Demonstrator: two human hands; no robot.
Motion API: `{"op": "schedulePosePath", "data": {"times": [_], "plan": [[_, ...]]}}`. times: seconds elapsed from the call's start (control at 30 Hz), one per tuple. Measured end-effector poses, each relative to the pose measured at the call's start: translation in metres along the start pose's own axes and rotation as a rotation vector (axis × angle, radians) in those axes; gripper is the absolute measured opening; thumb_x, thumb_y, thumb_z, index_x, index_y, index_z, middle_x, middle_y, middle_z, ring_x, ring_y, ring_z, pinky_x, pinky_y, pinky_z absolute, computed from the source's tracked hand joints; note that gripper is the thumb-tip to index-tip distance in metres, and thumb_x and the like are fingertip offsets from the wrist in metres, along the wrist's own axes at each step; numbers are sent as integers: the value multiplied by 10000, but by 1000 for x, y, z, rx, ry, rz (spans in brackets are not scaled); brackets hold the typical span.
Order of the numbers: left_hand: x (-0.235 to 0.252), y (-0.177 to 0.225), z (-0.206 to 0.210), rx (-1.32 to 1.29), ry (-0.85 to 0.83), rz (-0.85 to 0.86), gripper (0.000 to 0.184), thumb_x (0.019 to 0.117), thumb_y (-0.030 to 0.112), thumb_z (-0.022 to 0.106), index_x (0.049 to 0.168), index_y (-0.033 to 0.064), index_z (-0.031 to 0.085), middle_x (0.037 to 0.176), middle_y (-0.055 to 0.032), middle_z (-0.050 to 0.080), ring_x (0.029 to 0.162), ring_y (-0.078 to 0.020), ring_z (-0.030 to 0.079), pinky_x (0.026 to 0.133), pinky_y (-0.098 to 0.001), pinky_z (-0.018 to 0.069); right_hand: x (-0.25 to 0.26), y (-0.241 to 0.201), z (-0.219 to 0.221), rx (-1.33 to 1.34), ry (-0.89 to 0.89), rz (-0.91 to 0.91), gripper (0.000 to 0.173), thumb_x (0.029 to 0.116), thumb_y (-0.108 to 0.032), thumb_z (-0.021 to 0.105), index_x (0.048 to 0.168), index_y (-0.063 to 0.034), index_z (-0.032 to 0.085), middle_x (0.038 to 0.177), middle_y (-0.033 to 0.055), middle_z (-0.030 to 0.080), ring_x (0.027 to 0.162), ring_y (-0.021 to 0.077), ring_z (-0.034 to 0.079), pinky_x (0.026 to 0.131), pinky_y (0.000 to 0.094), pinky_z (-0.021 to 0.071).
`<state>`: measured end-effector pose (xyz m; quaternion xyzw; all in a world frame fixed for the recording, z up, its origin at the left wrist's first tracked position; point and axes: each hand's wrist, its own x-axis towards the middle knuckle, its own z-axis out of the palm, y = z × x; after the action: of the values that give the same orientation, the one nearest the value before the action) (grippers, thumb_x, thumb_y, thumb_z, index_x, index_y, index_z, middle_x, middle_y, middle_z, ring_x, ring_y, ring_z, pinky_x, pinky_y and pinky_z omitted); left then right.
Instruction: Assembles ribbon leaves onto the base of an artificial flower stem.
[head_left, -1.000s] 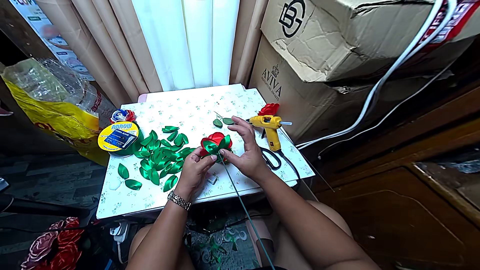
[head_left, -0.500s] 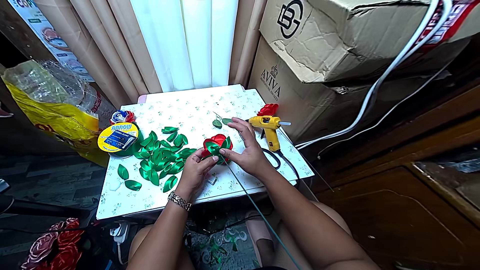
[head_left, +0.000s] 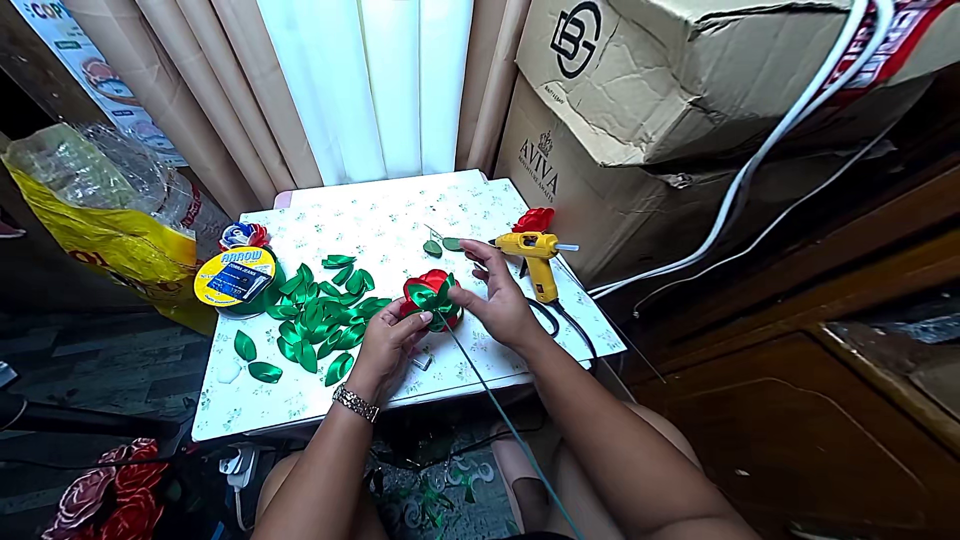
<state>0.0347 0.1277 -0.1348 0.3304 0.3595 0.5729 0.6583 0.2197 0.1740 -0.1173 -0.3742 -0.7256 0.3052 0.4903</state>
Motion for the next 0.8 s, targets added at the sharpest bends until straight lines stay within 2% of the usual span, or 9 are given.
{"op": "schedulePosePath", "data": {"times": [0.1,0.17,0.2,0.27,0.33,0.4,0.5,0.8], "plan": [[0,1,0,-67,17,-11,190,993,-67,486,1073,20,634,958,-82,724,851,-142,719,831,-296,604,2,-4,-4,54,90,-9,470,1033,-233,557,1428,14,491,1495,162,503,1371,203,487,1081,370,439],[2,1,-2,-120,26,-19,186,1007,-47,468,1100,12,618,982,-98,714,874,-160,718,856,-317,601,1,-5,-6,-19,154,-100,345,1032,-173,550,1308,33,578,1469,166,529,1343,192,516,1065,334,454],[3,1,-3,-146,39,-21,182,1012,-38,464,1106,8,613,990,-109,712,878,-170,719,857,-326,602,0,-7,-7,-79,161,-165,283,1026,-160,563,1216,36,637,1452,182,537,1330,215,525,1068,343,455],[4,1,-4,-193,67,-26,183,1024,-26,446,1115,6,601,1001,-122,708,879,-181,720,848,-328,607,-1,-5,-6,-181,121,-323,230,993,-154,583,1067,-9,745,1408,235,560,1340,324,511,1106,443,433],[6,0,-6,-225,92,-34,183,1033,-9,438,1107,13,604,992,-124,709,867,-183,720,835,-324,607,-2,0,-2,-271,9,-408,273,972,-129,554,1108,-118,790,1436,235,541,1379,390,457,1141,551,365],[7,0,-6,-238,100,-42,179,1040,7,439,1123,15,598,1001,-126,706,885,-190,719,853,-334,603,-4,5,4,-345,-68,-428,352,939,-113,530,1168,-179,790,1491,236,502,1412,424,422,1131,618,332],[6,0,-5,-255,91,-63,178,1047,12,446,1135,5,600,1024,-147,707,907,-217,724,858,-358,608,-7,10,11,-365,-102,-422,376,943,-103,522,1199,-195,781,1526,238,468,1427,427,406,1128,628,321],[5,1,-7,-191,68,-80,156,1029,-16,483,1120,-9,609,993,-147,716,879,-220,731,855,-369,611,-10,18,14,-315,-90,-407,386,933,-77,513,1171,-198,792,1511,232,484,1428,415,409,1134,622,319]]}}
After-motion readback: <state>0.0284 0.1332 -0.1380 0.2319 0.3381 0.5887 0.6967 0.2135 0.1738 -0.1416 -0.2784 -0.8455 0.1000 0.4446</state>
